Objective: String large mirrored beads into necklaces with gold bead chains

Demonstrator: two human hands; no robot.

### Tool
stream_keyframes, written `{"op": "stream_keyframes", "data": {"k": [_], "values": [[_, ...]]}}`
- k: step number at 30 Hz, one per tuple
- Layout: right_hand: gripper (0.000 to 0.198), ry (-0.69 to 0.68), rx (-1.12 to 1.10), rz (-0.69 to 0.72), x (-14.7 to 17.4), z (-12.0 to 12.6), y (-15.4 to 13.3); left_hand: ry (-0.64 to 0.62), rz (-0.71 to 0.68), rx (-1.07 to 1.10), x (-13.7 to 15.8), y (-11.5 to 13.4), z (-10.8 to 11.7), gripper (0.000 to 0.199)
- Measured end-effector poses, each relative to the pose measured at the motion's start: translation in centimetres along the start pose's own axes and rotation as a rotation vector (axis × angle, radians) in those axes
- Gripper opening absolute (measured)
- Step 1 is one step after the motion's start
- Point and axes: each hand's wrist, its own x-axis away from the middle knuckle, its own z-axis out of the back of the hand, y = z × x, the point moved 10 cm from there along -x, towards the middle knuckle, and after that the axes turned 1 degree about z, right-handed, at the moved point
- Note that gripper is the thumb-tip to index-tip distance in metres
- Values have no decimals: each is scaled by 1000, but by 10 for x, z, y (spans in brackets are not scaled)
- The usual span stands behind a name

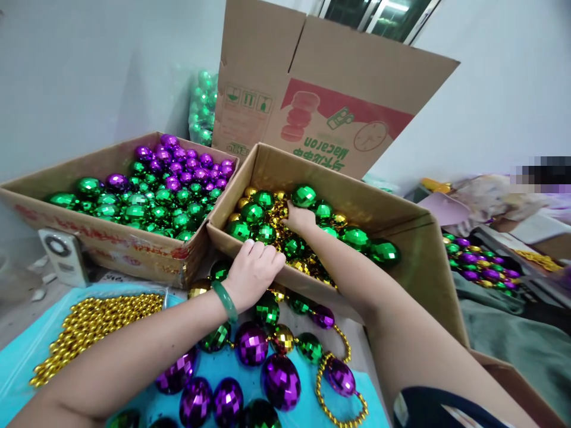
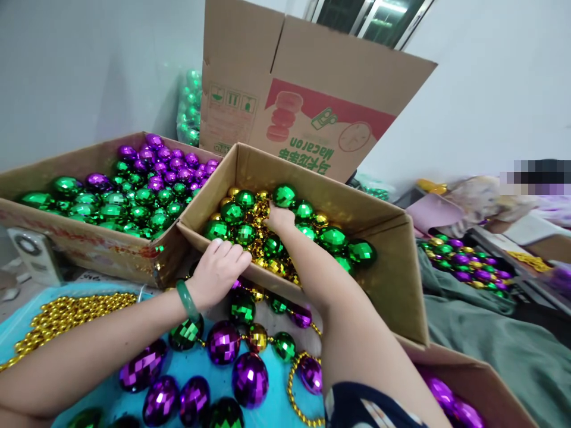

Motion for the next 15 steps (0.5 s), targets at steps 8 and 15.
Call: {"op": "stream_keyframes", "data": {"k": [8,15], "values": [[47,-44,35,14,-6,3,1,-22,-19,9,-3,0,0,13],[54,-201,-6,90,-11,16,5,-106,-22,34,-17,-2,-1,13]]}}
